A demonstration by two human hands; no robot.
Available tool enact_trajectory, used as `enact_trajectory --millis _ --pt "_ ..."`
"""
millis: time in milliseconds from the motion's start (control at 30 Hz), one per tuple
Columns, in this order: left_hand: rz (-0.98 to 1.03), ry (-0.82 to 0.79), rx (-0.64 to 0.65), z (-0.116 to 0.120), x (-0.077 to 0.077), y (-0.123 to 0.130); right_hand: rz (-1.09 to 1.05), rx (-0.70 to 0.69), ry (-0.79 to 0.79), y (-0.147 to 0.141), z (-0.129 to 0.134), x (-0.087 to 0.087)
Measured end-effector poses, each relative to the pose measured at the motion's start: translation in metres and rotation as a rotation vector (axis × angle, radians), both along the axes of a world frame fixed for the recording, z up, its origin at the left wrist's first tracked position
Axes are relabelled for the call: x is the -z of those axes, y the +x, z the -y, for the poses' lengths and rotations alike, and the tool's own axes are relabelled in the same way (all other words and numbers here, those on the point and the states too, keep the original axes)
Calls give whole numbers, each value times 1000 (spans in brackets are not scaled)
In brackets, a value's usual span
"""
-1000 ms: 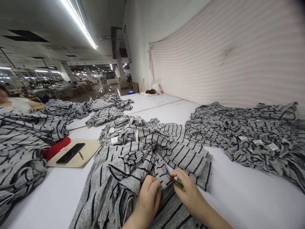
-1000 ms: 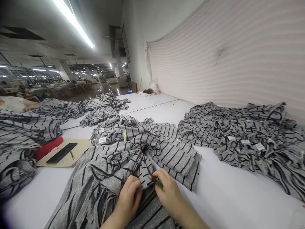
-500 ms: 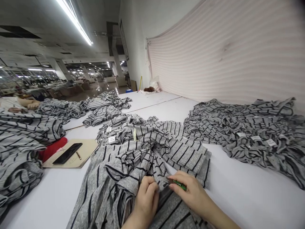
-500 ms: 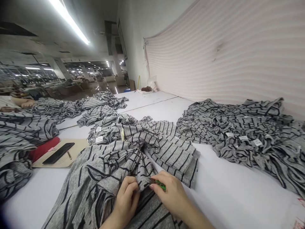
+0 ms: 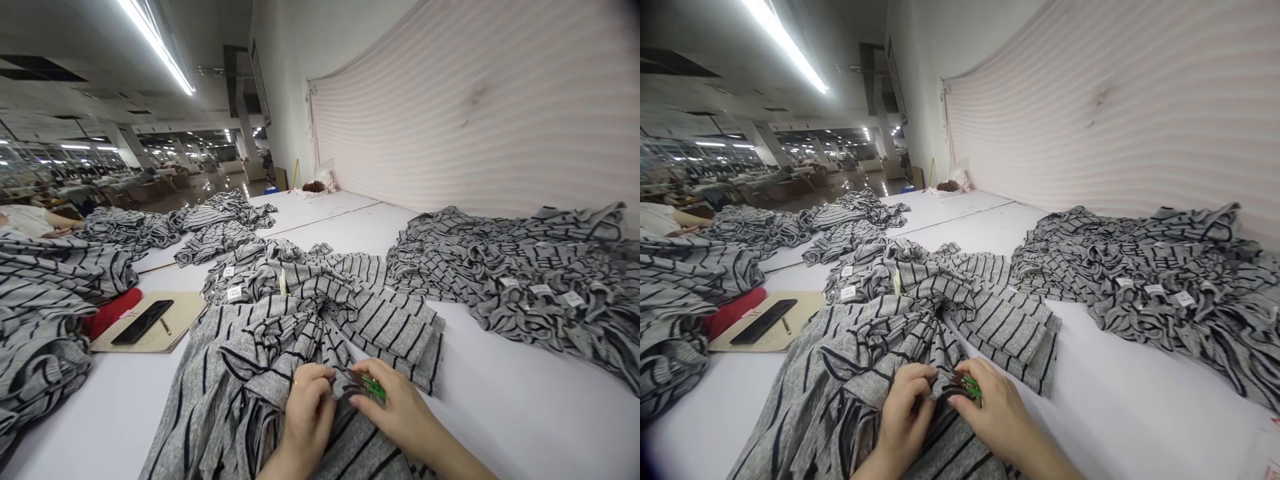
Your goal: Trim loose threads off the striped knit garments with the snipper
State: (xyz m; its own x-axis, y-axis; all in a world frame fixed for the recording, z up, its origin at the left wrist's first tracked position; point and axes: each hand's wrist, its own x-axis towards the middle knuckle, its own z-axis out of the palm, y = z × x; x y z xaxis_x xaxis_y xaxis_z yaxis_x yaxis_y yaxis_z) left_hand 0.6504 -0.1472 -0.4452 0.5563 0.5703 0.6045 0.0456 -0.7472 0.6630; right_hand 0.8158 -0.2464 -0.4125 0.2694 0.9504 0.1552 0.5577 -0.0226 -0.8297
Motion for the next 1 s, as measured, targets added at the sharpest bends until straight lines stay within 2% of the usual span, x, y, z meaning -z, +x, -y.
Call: enact_trajectory --millis 133,233,367,600,767,933,1000 --pt "-51 -604 47 -4 -5 2 117 44 48 1 -10 3" --pt "-11 -775 40 -7 -9 4 167 15 48 5 -12 -1" --pt "28 -839 38 -9 -10 4 242 -88 70 7 -6 -9" --pt "-19 -821 34 -11 -10 1 409 -117 59 3 -9 -17" --pt "-34 -827 37 -12 -13 2 304 -102 49 6 -13 -10" --pt "-3 -879 89 -12 -16 4 89 9 49 13 -14 -1" --pt "0 -885 85 -12 -16 3 46 -10 42 13 -12 -1"
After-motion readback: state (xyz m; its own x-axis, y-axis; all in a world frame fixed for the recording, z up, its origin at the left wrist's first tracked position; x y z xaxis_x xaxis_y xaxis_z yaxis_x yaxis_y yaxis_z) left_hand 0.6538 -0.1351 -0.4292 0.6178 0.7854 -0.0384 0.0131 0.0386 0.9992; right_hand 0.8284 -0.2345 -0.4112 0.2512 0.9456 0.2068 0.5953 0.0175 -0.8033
